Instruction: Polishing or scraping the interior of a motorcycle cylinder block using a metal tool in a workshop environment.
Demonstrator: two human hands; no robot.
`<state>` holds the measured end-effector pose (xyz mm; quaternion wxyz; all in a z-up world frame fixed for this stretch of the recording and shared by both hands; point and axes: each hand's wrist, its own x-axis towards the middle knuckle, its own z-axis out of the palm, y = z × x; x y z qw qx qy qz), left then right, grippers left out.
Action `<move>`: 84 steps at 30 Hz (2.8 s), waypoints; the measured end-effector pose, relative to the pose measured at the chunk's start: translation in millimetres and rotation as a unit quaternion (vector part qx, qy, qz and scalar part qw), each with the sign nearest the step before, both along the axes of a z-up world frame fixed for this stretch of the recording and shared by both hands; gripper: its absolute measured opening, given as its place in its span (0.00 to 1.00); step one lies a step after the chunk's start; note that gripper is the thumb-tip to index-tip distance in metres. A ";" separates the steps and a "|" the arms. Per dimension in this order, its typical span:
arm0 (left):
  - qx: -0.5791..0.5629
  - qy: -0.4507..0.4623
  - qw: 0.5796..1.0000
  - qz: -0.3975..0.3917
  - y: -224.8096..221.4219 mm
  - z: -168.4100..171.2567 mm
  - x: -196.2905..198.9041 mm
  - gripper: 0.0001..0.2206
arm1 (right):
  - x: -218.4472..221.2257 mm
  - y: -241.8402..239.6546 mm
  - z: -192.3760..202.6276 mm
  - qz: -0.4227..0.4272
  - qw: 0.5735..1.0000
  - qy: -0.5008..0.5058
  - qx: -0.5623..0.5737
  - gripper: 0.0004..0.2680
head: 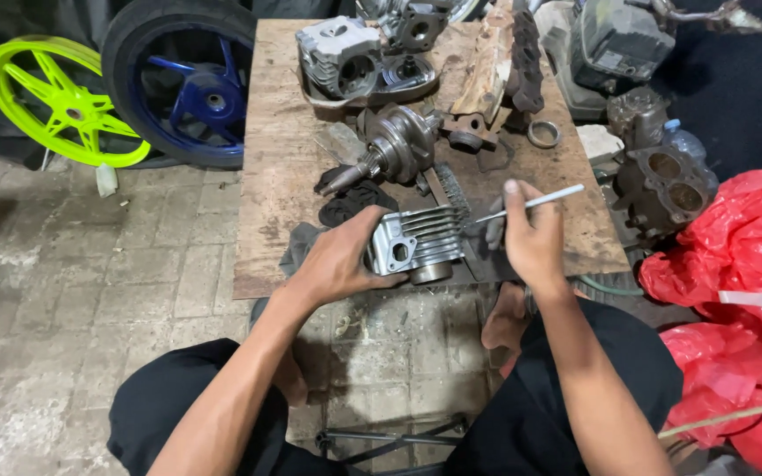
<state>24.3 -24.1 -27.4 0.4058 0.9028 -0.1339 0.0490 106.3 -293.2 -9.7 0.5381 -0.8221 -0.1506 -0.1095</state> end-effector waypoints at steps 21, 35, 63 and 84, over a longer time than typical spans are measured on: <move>0.014 0.050 0.998 0.047 1.8 -6.9 4.7 0.38 | 11.5 25.4 -56.7 -0.124 0.985 -0.087 0.084 0.16; 0.000 -0.007 0.999 0.037 -5.4 3.5 -0.4 0.35 | 1.1 33.4 -36.2 -0.121 0.978 -0.168 -0.012 0.16; -0.007 -0.034 0.998 0.046 -9.4 -10.0 -2.8 0.36 | -0.4 11.9 -78.5 -0.075 0.946 -0.312 -0.034 0.09; -0.019 -0.041 0.997 0.061 -12.2 1.3 -8.1 0.32 | 3.0 29.7 -53.8 -0.140 0.982 -0.124 0.029 0.16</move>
